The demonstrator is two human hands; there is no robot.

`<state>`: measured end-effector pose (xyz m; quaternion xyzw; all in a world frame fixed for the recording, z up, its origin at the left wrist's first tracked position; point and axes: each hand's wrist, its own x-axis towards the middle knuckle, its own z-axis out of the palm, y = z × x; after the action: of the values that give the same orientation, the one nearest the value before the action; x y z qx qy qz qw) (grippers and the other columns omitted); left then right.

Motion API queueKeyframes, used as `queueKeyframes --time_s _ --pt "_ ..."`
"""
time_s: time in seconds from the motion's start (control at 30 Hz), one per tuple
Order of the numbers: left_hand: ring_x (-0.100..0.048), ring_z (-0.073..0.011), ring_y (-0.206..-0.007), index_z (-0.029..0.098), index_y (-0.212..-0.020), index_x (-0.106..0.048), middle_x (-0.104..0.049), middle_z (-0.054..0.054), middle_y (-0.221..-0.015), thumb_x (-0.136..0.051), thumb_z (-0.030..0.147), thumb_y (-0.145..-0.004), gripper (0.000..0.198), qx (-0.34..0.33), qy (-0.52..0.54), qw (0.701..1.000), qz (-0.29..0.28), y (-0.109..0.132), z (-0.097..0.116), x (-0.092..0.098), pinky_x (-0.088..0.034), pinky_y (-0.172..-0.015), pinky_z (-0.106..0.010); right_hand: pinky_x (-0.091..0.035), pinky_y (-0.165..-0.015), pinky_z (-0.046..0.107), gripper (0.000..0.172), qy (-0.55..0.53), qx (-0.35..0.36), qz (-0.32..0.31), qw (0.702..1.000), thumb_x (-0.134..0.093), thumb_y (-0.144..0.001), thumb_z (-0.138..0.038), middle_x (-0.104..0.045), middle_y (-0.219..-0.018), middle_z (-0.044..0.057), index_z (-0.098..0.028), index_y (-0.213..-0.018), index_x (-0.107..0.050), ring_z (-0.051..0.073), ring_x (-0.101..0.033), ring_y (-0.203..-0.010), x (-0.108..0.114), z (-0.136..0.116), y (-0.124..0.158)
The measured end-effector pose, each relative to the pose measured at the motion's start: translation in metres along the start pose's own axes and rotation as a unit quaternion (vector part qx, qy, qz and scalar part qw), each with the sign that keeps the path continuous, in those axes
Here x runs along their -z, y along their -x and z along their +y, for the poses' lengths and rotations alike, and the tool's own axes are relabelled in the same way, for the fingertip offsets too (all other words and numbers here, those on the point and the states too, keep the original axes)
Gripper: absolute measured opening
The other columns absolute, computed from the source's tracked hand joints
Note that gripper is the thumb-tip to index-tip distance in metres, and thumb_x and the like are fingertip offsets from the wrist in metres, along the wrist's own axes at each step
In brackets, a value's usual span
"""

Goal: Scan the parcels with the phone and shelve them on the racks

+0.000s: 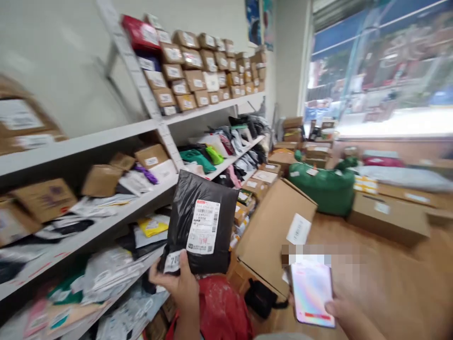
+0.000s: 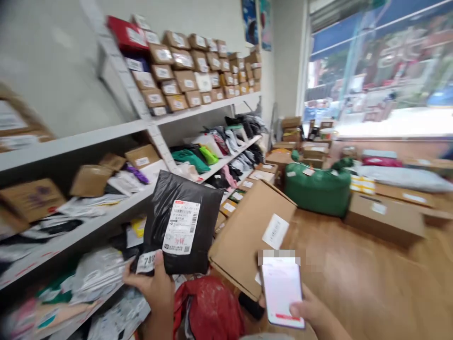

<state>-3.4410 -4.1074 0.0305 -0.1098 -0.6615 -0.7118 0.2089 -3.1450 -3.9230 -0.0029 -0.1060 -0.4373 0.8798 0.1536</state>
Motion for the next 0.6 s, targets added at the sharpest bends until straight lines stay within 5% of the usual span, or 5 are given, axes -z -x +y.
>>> queueKeyframes --time_s 0.07,0.17,0.23,0.4,0.6 --pt "-0.055 -0.0229 -0.119 0.017 -0.131 -0.049 -0.055 -0.013 -0.129 -0.066 0.037 -0.083 0.055 -0.114 -0.032 0.992 -0.033 0.026 0.011 -0.043 -0.041 -0.109 -0.041 -0.056 -0.075 0.036 0.066 -0.010 0.014 -0.064 0.998 -0.089 -0.054 -0.048 -0.077 -0.098 0.019 -0.013 -0.108 -0.074 0.030 -0.075 -0.087 0.029 -0.013 0.007" --pt "-0.062 -0.0214 -0.098 0.016 -0.092 -0.072 -0.067 -0.009 -0.099 -0.051 0.034 -0.091 0.028 -0.200 -0.068 0.949 -0.233 0.066 0.023 -0.105 -0.046 -0.100 -0.037 -0.056 -0.079 0.036 0.065 -0.029 0.046 -0.080 0.995 -0.089 -0.057 -0.042 -0.077 -0.099 0.017 -0.011 -0.112 -0.070 0.028 -0.074 -0.089 0.067 -0.030 0.019" --pt "-0.062 -0.0229 -0.098 0.017 -0.093 -0.075 -0.069 -0.008 -0.099 -0.045 0.034 -0.091 0.034 -0.160 -0.067 0.921 -0.348 0.093 0.032 -0.143 -0.047 -0.096 -0.036 -0.057 -0.078 0.038 0.067 -0.038 0.059 -0.052 0.996 -0.090 -0.055 -0.039 -0.077 -0.096 0.017 -0.010 -0.111 -0.069 0.029 -0.075 -0.086 0.087 -0.040 0.029" --pt "-0.057 -0.0270 -0.119 0.011 -0.118 -0.067 -0.067 -0.011 -0.121 -0.030 0.048 -0.094 0.057 -0.083 0.029 0.851 -0.519 0.149 0.051 -0.222 -0.044 -0.101 -0.036 -0.058 -0.075 0.039 0.066 -0.073 0.107 0.024 0.991 -0.089 -0.055 -0.038 -0.077 -0.093 0.017 -0.008 -0.109 -0.067 0.030 -0.074 -0.083 0.130 -0.057 0.052" --pt "-0.062 -0.0293 -0.110 0.011 -0.122 -0.066 -0.069 -0.012 -0.117 -0.062 0.058 -0.077 0.066 -0.049 -0.019 0.782 -0.622 0.209 0.056 -0.319 -0.046 -0.097 -0.038 -0.057 -0.074 0.039 0.065 -0.109 0.169 0.125 0.972 -0.087 -0.056 -0.046 -0.076 -0.081 0.016 -0.007 -0.103 -0.065 0.029 -0.074 -0.077 0.185 -0.086 0.063"
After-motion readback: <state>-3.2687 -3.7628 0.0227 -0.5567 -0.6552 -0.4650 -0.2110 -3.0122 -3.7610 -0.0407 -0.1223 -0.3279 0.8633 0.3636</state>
